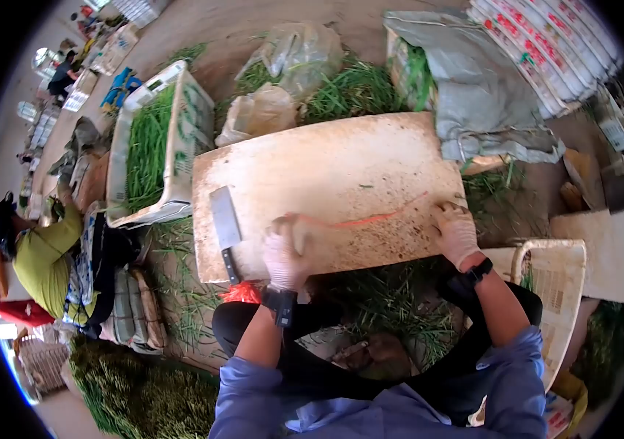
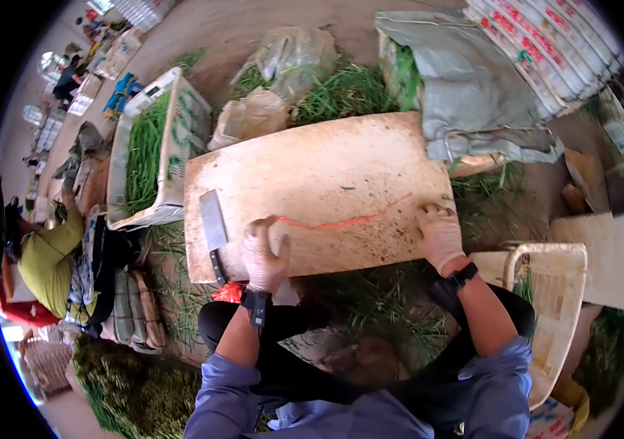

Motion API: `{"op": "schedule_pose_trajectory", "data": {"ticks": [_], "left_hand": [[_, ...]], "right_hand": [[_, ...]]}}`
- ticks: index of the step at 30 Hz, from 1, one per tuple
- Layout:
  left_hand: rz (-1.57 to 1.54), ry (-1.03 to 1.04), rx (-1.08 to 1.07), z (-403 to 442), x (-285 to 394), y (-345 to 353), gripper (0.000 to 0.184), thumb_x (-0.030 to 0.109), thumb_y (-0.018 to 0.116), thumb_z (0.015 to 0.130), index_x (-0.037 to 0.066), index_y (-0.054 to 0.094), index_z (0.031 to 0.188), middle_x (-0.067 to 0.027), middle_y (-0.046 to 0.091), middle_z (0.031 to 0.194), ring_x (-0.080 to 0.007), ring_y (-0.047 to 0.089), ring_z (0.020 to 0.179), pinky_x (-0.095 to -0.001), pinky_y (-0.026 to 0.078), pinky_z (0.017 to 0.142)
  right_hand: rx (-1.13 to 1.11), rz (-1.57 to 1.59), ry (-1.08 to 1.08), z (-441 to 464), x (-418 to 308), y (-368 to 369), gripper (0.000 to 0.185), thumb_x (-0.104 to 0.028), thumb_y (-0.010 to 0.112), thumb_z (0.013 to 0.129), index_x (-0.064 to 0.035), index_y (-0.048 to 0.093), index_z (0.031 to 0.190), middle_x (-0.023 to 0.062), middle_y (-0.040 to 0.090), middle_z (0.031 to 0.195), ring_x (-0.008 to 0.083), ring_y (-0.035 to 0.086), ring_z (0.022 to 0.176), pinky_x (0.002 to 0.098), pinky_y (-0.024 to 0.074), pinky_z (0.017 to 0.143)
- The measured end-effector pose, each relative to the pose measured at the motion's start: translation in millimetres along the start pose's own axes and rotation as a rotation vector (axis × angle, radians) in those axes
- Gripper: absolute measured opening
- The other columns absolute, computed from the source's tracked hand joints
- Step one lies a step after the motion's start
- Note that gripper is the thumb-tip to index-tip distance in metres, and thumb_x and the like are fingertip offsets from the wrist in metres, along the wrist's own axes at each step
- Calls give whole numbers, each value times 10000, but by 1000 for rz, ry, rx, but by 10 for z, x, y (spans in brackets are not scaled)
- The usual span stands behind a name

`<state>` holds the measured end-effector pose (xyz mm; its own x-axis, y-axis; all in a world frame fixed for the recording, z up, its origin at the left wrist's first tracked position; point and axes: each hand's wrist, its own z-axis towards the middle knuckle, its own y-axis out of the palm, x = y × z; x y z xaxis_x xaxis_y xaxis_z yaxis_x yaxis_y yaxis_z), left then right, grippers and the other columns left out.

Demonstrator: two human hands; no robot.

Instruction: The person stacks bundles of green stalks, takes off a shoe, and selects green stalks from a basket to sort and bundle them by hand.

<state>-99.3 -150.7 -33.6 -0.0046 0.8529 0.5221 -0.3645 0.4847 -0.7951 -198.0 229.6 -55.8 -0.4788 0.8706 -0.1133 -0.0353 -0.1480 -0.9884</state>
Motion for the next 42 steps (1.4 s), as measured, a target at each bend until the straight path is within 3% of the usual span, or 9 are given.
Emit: {"op": "schedule_pose_trajectory", "data": {"ticks": [4, 16, 23, 25, 31, 32, 35, 39, 42], "left_hand": [[45, 416, -418, -195, 257, 524, 784, 333, 799, 856, 121, 490, 1545, -163, 442, 1603, -403, 388, 1504, -633, 276, 1222], [253, 440, -508, -312, 311, 776, 845, 482, 687, 953, 109, 361, 1637, -136, 308, 1715, -380, 244, 1593, -662, 129, 1262], [87, 727, -280, -504, 611, 746, 654, 300, 779, 879, 67, 567, 1452, -180, 501, 1539, -407, 414, 1481, -624, 296, 1224], [-56, 783, -310, -561, 970, 664, 504, 192, 786, 835, 64, 643, 1302, -144, 589, 1392, -371, 527, 1350, -560, 423, 1150], [-226, 901, -381, -953, 1595, 698, 319, 135, 754, 851, 55, 703, 1156, -109, 679, 1154, -337, 631, 1142, -482, 524, 985], [-263, 866, -440, -1053, 1610, 769, 272, 141, 746, 859, 61, 713, 1117, -104, 693, 1093, -336, 649, 1085, -473, 534, 944], [-223, 799, -624, -1353, 1669, 956, 160, 172, 716, 889, 80, 735, 1018, -95, 721, 942, -329, 682, 946, -462, 548, 837], [-133, 562, -884, -1588, 1761, 1275, 289, 333, 645, 963, 64, 748, 982, -139, 740, 924, -371, 696, 890, -477, 562, 788], [-416, -304, -1151, -1658, 1769, 1660, 663, 624, 547, 1019, 22, 707, 1246, -214, 734, 1182, -321, 696, 1126, -454, 553, 943]], "right_hand": [[-1, -45, 4, -44, -3, -182, 451, -242, 732, 860, -93, 666, 1281, 148, 646, 1265, 369, 625, 1121, 483, 484, 955], [411, 337, 603, -1621, 1194, -1829, 346, -100, 684, 977, -21, 674, 1313, 185, 733, 1251, 326, 682, 1200, 382, 503, 1044], [189, 666, 1015, -3933, 1163, -719, 330, -182, 668, 1000, 33, 690, 1249, 228, 758, 1158, 291, 735, 1066, 383, 555, 945], [-122, 438, 634, -4750, 1002, -237, 308, -215, 588, 1035, 14, 701, 1207, 241, 749, 1128, 323, 730, 1008, 384, 559, 900], [649, 1710, 1368, -5003, 272, 232, 448, -365, 460, 1114, -5, 670, 1278, 98, 727, 1199, 231, 682, 1111, 374, 548, 972], [812, 1951, 1465, -4950, 273, 257, 460, -379, 459, 1113, -7, 672, 1280, 100, 729, 1193, 229, 682, 1113, 378, 549, 972], [41, 283, 1194, -4869, 208, 121, 469, -410, 480, 1099, -29, 678, 1287, 92, 733, 1178, 223, 680, 1122, 368, 548, 975], [-104, 339, 1370, -4693, 118, -121, 466, -437, 559, 1069, -37, 681, 1272, 83, 736, 1163, 239, 679, 1133, 370, 545, 976], [73, 491, 1267, -4709, -11, -306, 465, -436, 566, 1067, -36, 680, 1273, 80, 735, 1161, 237, 679, 1132, 369, 543, 976]]}}
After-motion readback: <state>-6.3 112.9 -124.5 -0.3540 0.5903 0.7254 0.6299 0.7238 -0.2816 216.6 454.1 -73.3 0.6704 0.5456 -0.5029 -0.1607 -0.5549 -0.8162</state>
